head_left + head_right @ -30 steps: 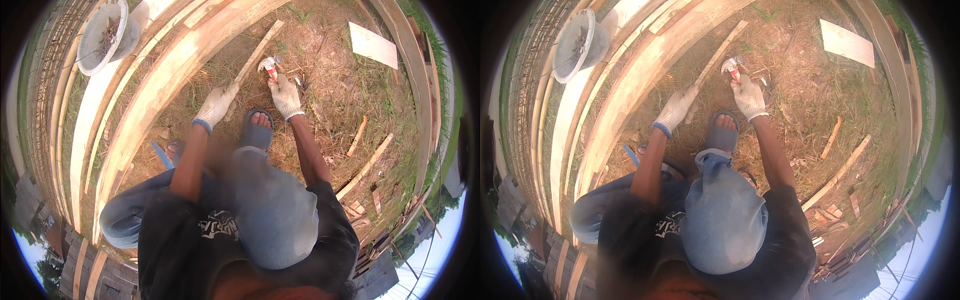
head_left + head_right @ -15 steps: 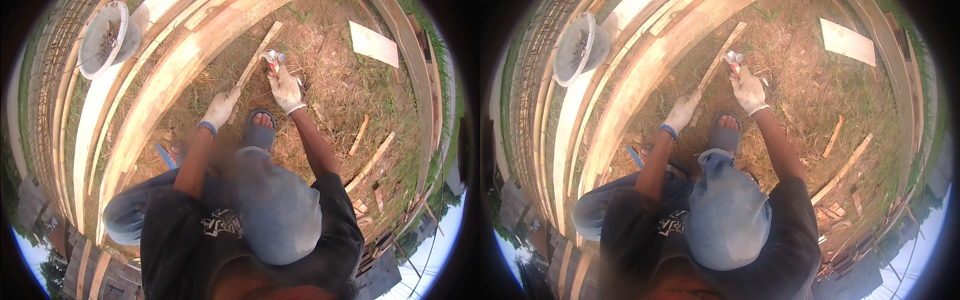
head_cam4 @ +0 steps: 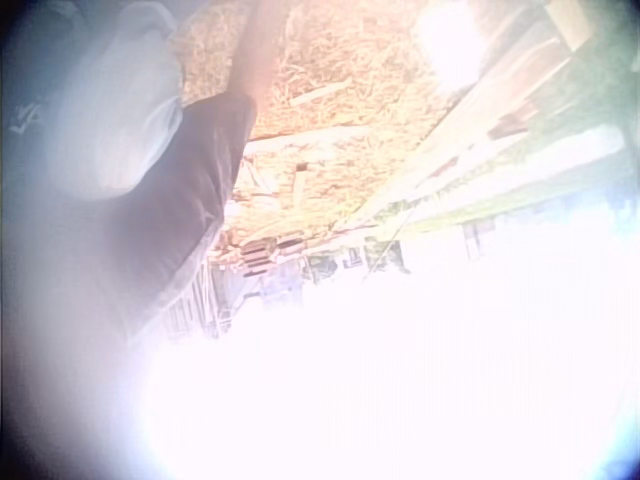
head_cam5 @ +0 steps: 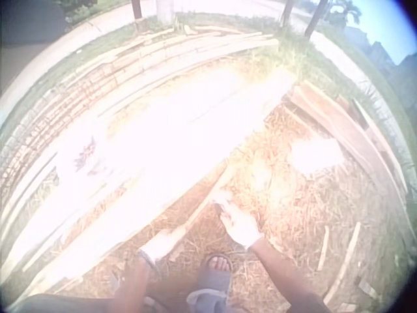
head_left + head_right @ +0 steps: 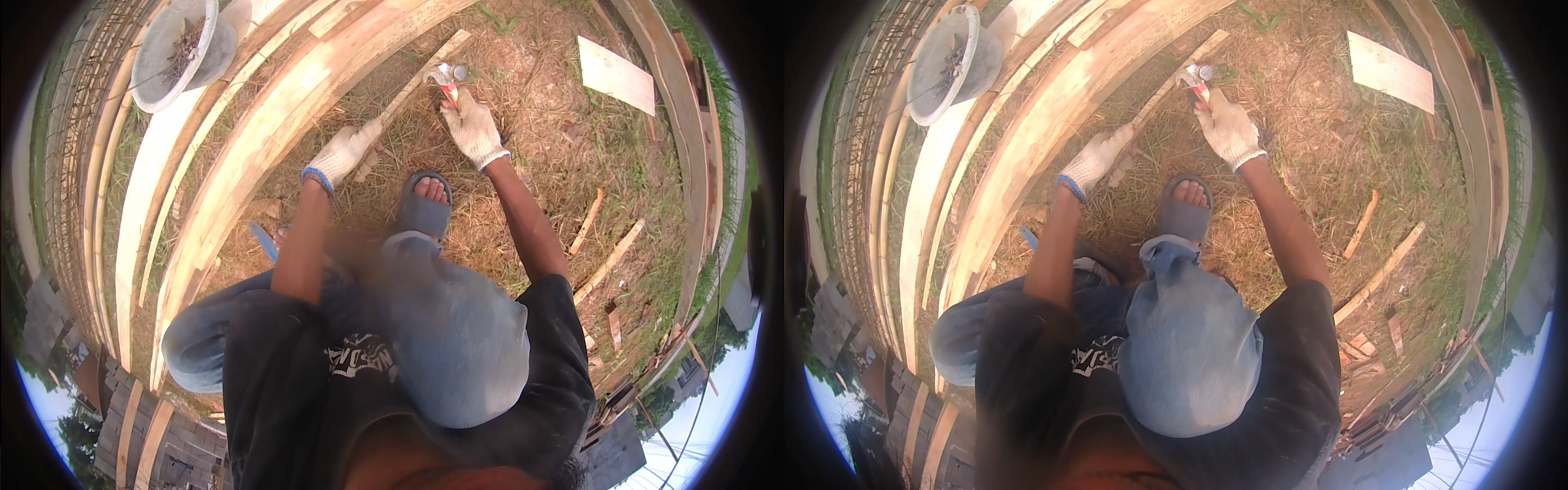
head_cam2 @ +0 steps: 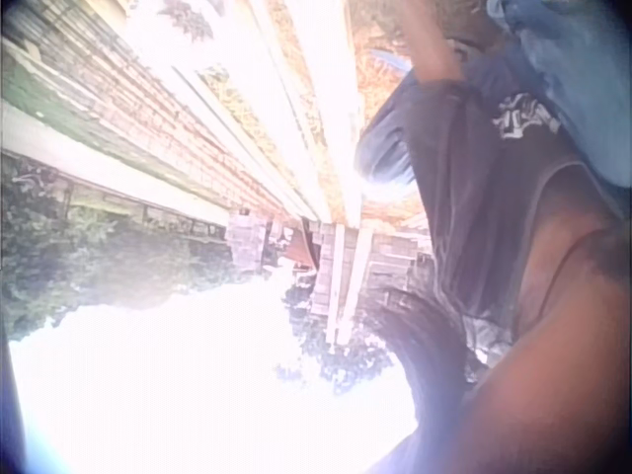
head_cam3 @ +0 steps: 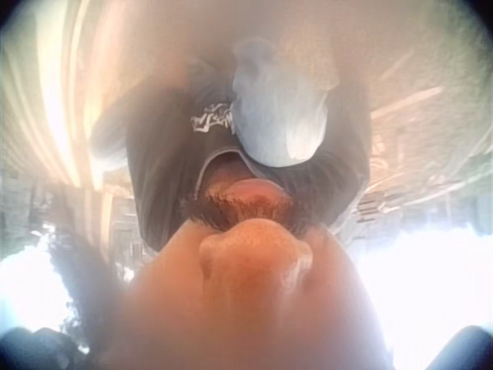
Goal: The person assembles a curved wooden structure by positioning planks, inserting nails, and hammering them into place. They use a hammer and a clamp to secure the pieces while working on the ground.
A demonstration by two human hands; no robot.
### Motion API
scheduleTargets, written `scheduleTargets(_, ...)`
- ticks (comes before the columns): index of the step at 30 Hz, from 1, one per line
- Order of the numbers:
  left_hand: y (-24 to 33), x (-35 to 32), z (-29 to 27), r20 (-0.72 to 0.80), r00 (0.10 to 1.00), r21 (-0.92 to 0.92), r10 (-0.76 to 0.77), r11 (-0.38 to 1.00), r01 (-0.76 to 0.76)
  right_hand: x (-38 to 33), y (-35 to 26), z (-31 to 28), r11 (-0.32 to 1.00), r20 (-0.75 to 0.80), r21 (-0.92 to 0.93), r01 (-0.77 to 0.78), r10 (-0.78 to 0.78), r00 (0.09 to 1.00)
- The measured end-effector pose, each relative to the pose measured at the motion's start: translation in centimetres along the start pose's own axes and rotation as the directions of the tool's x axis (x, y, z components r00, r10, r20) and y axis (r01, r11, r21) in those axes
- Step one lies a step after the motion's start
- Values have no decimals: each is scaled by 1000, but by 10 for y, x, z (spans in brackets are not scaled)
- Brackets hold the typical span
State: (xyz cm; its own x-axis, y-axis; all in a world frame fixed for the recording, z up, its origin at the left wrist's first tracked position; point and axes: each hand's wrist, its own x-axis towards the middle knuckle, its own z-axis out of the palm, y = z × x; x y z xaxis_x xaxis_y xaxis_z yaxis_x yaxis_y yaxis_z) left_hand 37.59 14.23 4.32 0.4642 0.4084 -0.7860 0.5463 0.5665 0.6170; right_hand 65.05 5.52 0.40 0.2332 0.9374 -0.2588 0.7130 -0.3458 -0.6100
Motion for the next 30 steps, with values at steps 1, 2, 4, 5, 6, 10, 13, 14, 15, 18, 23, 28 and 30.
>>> scheduleTargets(1, 3, -1, -4, 10, 1000, -3, 7, 1000, -7, 3, 3, 0, 998, -14, 50, 42, -42, 999)
scheduleTargets(2, 3, 1, -9, 32, 999, 28, 23, 999, -24, 4, 7, 0, 991, -30, 100, 85, -83, 996)
scheduleTargets(4, 7, 6, -22, -36, 999, 111, 2, 994, 2, 7, 23, -2, 987, 58, 71, 146, -150, 987)
scheduleTargets(5, 10, 1, -33, -24, 999, 54, -40, 998, 41, 6, 41, -8, 986, 161, -7, 165, -162, 974)
scheduleTargets(6, 19, -7, -43, -5, 997, -4, -81, 997, 81, 2, 54, -8, 980, 261, -84, 181, -154, 953)
scheduleTargets(10, 34, -23, -92, -99, 992, 274, -73, 957, 97, -40, 41, 5, 987, 198, -154, -51, 81, 977)
scheduleTargets(13, 36, -24, -68, -96, 993, 280, -72, 955, 96, -48, 12, 21, 971, -24, 196, -134, 141, 990)
scheduleTargets(14, 27, -24, -61, -127, 990, 244, -56, 966, 86, -46, 0, 20, 962, -93, 263, -77, 104, 990)
scheduleTargets(15, 19, -26, -54, -151, 987, 206, -48, 976, 78, -46, -12, 14, 946, -159, 322, -25, 80, 984)
scheduleTargets(18, 7, -24, -54, -81, 994, 161, -71, 983, 83, -29, -51, -17, 929, -288, 362, 74, 36, 957)
scheduleTargets(23, 8, -24, -57, -85, 995, 156, -54, 985, 67, -18, -108, -45, 752, -530, 586, 301, 75, 844)
scheduleTargets(28, 17, -19, -52, -59, 998, 176, -37, 983, 47, -14, -28, 40, 998, 70, 7, 65, -65, 995)
scheduleTargets(30, 23, -25, -56, -131, 989, 193, -72, 976, 97, -24, -15, 67, 999, 204, -6, -34, 35, 978)
